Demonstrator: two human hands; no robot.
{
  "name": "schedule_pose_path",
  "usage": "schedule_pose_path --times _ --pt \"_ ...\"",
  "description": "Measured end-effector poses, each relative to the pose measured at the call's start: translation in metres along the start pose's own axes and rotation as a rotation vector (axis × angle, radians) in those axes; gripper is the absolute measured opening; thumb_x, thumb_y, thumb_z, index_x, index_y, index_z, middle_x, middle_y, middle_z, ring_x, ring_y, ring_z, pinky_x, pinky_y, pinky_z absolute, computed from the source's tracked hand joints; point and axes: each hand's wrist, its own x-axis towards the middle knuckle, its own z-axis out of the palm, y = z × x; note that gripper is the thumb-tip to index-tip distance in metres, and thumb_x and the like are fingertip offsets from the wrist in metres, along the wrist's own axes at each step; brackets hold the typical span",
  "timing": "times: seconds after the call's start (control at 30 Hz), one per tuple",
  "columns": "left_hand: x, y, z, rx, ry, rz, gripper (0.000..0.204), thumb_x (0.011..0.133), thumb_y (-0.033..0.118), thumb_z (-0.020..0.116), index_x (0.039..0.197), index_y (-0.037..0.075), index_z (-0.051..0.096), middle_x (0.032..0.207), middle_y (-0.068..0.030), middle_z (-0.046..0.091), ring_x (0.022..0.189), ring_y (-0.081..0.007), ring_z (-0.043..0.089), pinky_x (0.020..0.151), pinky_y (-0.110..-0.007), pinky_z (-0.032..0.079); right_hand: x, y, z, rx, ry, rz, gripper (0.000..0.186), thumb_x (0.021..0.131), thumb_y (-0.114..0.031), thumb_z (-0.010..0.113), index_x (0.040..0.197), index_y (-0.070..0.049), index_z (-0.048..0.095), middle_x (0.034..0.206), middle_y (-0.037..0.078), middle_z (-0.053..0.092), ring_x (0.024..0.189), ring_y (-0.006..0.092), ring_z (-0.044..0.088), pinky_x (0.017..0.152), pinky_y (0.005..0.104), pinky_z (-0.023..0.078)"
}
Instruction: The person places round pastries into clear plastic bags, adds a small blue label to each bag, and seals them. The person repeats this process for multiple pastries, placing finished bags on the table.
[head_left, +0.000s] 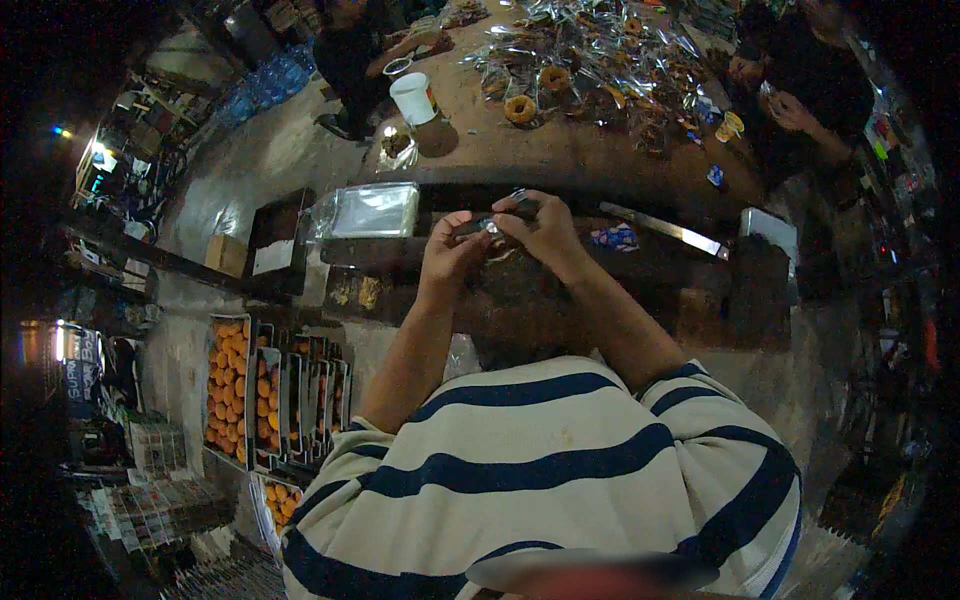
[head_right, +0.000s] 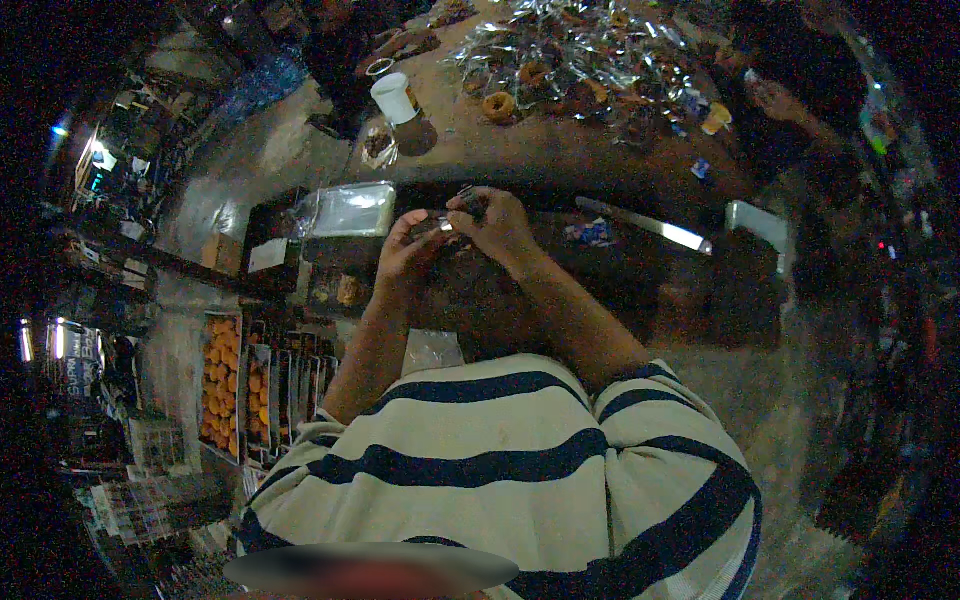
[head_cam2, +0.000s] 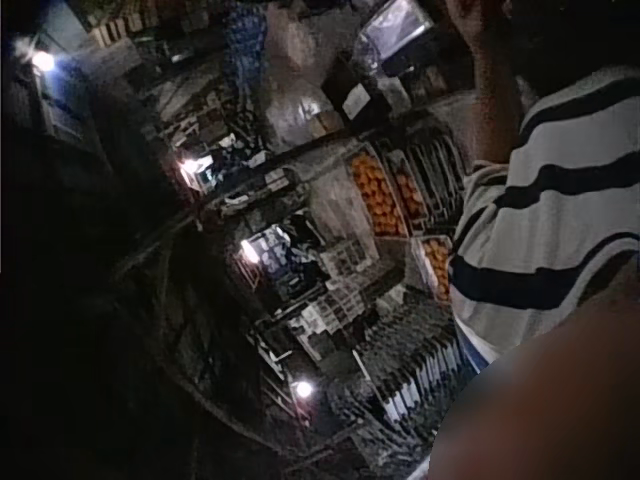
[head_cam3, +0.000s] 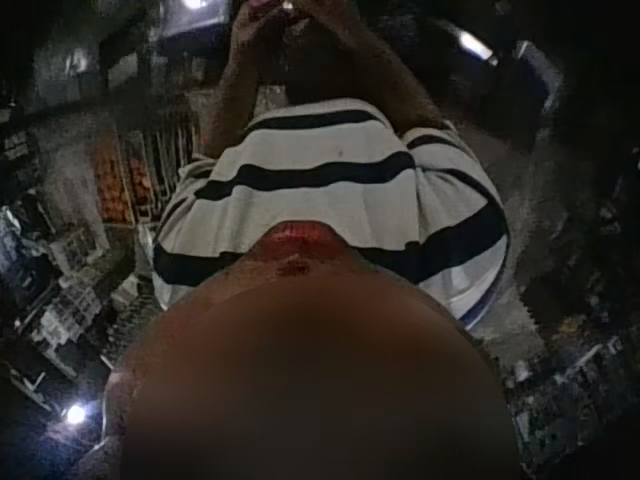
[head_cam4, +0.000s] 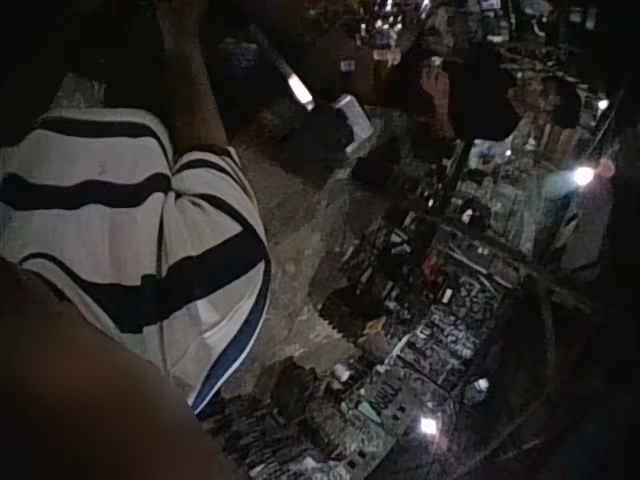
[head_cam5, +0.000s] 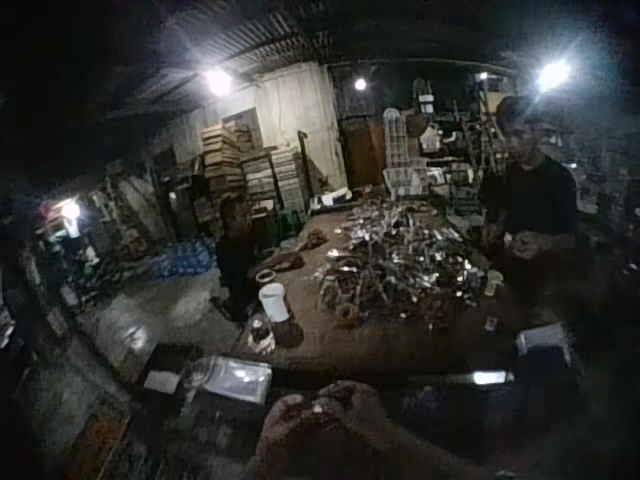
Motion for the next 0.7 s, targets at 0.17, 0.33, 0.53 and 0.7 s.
schedule_pose_path --times 0.17,0.33,0.53,0.7 --pt "-0.015 0.011 -0.003 -0.078 0.097 -0.141 0.051 0.080 0.008 0.069 0.125 0.006 0.045 0.095 -0.0081 0.062 0.083 -0.0196 0.063 0.072 -0.030 0.051 -0.022 -0.025 0.004 -0.494 -0.292 0.108 0.036 0.076 -0.039 0.068 0.089 -0.005 0.066 0.092 0.016 0.066 0.088 0.0331 0.064 0.077 0.0409 0.051" --pt "-0.025 0.004 0.010 0.842 -0.079 0.354 0.069 0.078 0.014 0.074 0.135 0.004 0.036 0.108 -0.0095 0.057 0.098 -0.0172 0.056 0.082 -0.030 0.047 -0.042 -0.007 -0.014 -0.628 -0.200 -0.042 0.029 0.080 -0.033 0.069 0.091 -0.007 0.066 0.085 0.013 0.065 0.083 0.0279 0.063 0.076 0.0331 0.049" --pt "0.003 -0.027 0.001 0.440 -0.128 -0.300 0.019 0.079 0.010 0.069 0.094 0.000 0.065 0.084 -0.0064 0.065 0.078 -0.0150 0.061 0.072 -0.027 0.048 -0.067 0.092 -0.050 0.069 0.013 0.128 0.023 0.079 -0.023 0.071 0.092 -0.005 0.067 0.093 0.014 0.066 0.086 0.0280 0.064 0.077 0.0335 0.049" --pt "0.046 -0.053 -0.013 0.120 0.031 -0.291 0.016 0.082 0.011 0.065 0.094 0.001 0.062 0.087 -0.0095 0.065 0.076 -0.0187 0.063 0.067 -0.033 0.053 -0.059 0.194 -0.158 -0.719 0.045 0.224 0.020 0.074 -0.021 0.073 0.088 -0.008 0.069 0.092 0.012 0.064 0.086 0.0307 0.062 0.076 0.0375 0.050"
